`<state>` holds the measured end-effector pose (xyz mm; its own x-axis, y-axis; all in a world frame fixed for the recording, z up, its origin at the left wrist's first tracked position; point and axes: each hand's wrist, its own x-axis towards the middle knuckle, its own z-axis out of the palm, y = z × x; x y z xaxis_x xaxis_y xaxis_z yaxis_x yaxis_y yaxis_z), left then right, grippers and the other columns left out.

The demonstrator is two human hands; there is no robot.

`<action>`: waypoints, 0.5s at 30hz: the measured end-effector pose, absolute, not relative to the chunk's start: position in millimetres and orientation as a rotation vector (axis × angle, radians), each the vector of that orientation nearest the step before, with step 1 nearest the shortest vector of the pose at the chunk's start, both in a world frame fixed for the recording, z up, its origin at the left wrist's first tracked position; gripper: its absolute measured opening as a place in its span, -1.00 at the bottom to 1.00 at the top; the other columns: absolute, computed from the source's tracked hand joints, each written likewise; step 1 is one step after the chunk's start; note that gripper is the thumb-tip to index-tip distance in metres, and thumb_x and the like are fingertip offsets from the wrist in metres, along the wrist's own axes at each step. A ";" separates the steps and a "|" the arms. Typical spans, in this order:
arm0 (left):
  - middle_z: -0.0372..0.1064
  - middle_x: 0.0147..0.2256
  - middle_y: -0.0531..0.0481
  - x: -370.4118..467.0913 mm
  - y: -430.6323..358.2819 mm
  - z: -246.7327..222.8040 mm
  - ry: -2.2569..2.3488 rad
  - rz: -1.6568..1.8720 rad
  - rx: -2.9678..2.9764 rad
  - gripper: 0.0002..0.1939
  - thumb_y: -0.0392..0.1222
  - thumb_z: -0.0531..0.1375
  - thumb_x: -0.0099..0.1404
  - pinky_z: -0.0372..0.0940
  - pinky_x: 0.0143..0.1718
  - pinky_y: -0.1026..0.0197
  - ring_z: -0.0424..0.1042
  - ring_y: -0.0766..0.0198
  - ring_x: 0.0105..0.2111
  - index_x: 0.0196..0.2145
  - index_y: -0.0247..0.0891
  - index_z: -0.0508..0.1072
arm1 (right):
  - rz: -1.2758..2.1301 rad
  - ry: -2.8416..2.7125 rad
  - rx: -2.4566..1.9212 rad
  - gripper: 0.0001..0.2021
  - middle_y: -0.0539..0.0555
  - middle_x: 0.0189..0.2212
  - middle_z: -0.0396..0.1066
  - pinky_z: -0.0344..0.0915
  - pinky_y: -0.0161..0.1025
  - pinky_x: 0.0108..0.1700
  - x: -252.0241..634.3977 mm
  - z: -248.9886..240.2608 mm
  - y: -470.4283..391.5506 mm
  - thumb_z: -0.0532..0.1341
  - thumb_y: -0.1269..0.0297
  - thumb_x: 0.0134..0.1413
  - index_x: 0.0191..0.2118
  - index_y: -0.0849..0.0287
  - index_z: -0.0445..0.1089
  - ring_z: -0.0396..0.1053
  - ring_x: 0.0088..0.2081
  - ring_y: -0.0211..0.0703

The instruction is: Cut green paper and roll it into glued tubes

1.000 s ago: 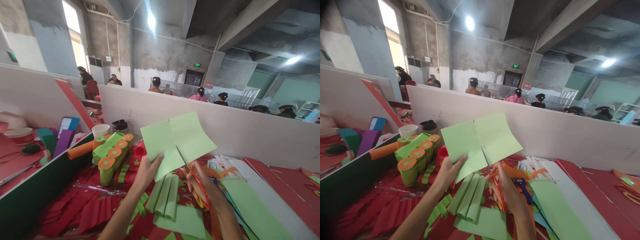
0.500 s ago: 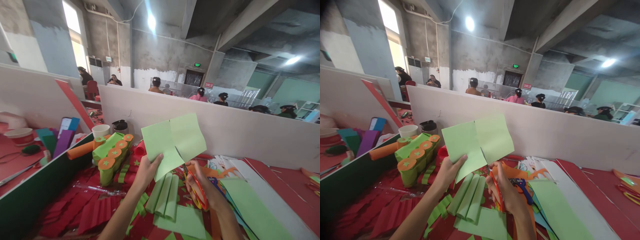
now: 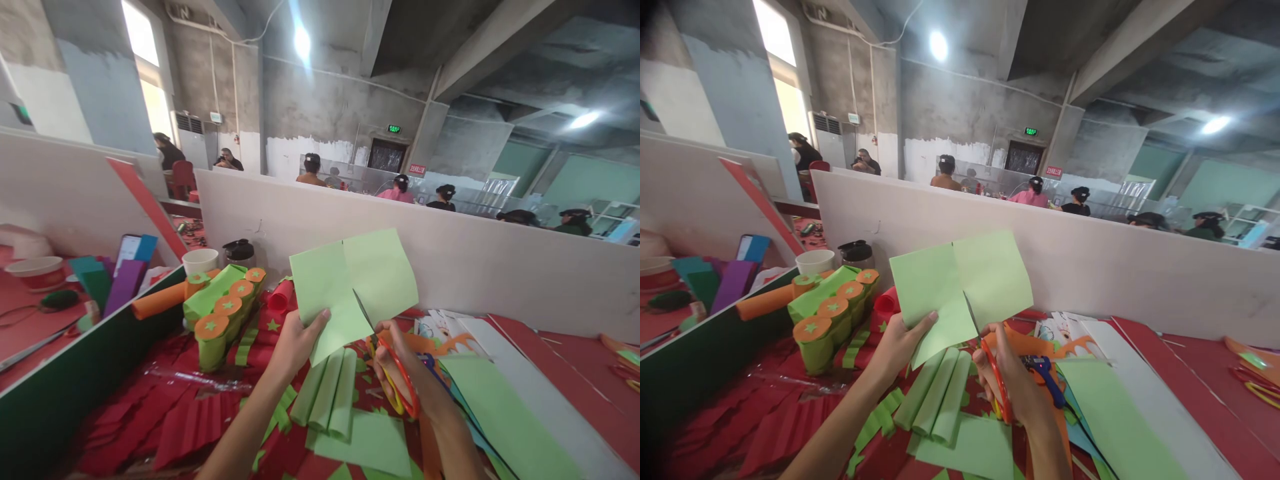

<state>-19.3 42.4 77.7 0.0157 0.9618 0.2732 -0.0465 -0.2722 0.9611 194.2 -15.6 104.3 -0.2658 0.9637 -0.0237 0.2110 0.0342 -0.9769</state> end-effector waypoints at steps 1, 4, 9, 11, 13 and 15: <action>0.56 -0.25 -0.06 -19.5 42.4 78.1 1.021 1.415 1.380 -0.67 0.03 0.24 0.22 0.38 -0.29 0.23 0.50 0.10 -0.27 -0.23 -0.31 0.53 | 1.293 -1.572 -1.231 -0.61 -0.12 -0.52 0.25 0.13 -0.40 -0.64 192.2 105.9 -16.1 0.07 -0.14 0.22 -0.07 0.03 0.03 0.12 -0.66 -0.40; 0.56 -0.26 -0.07 -20.2 42.6 77.9 1.031 1.413 1.375 -0.66 0.03 0.24 0.21 0.38 -0.31 0.23 0.49 0.10 -0.29 -0.23 -0.31 0.54 | 1.279 -1.573 -1.246 -0.61 -0.18 -0.55 0.22 0.09 -0.47 -0.66 189.1 106.5 -15.6 0.09 -0.15 0.19 -0.10 0.01 0.02 0.05 -0.70 -0.45; 0.56 -0.24 -0.06 -19.7 41.9 78.2 1.005 1.426 1.362 -0.67 0.02 0.24 0.22 0.38 -0.26 0.23 0.50 0.10 -0.24 -0.19 -0.29 0.54 | 1.228 -1.610 -1.239 -0.59 -0.20 -0.58 0.19 0.07 -0.47 -0.68 191.9 101.3 -12.3 0.12 -0.16 0.17 -0.08 0.00 0.04 0.02 -0.71 -0.44; 0.56 -0.23 -0.06 -19.4 41.3 79.3 0.992 1.427 1.341 -0.66 0.01 0.25 0.22 0.38 -0.25 0.22 0.50 0.08 -0.23 -0.17 -0.29 0.54 | 1.221 -1.623 -1.251 -0.56 -0.19 -0.57 0.20 0.08 -0.47 -0.66 192.4 100.7 -11.4 0.11 -0.20 0.15 -0.08 0.00 0.03 0.05 -0.69 -0.42; 0.57 -0.24 -0.07 -19.4 40.8 80.7 0.993 1.424 1.329 -0.65 0.02 0.25 0.21 0.39 -0.26 0.21 0.50 0.08 -0.23 -0.17 -0.30 0.54 | 1.214 -1.619 -1.265 -0.48 -0.19 -0.59 0.19 0.07 -0.46 -0.68 191.7 100.7 -10.6 0.11 -0.28 0.09 -0.09 0.01 0.02 0.03 -0.70 -0.41; 0.57 -0.24 -0.08 -19.6 40.3 82.1 1.004 1.418 1.327 -0.66 0.02 0.26 0.20 0.39 -0.27 0.21 0.50 0.08 -0.25 -0.20 -0.31 0.54 | 1.206 -1.613 -1.271 -0.42 -0.20 -0.60 0.19 0.09 -0.45 -0.68 190.8 101.0 -10.5 0.11 -0.35 0.02 -0.09 0.01 0.00 0.02 -0.70 -0.40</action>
<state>-19.6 40.3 82.1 0.0031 0.9693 0.2459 -0.0899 -0.2446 0.9654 190.8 -10.5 101.0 -0.2335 0.9724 0.0004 0.2747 0.0664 -0.9592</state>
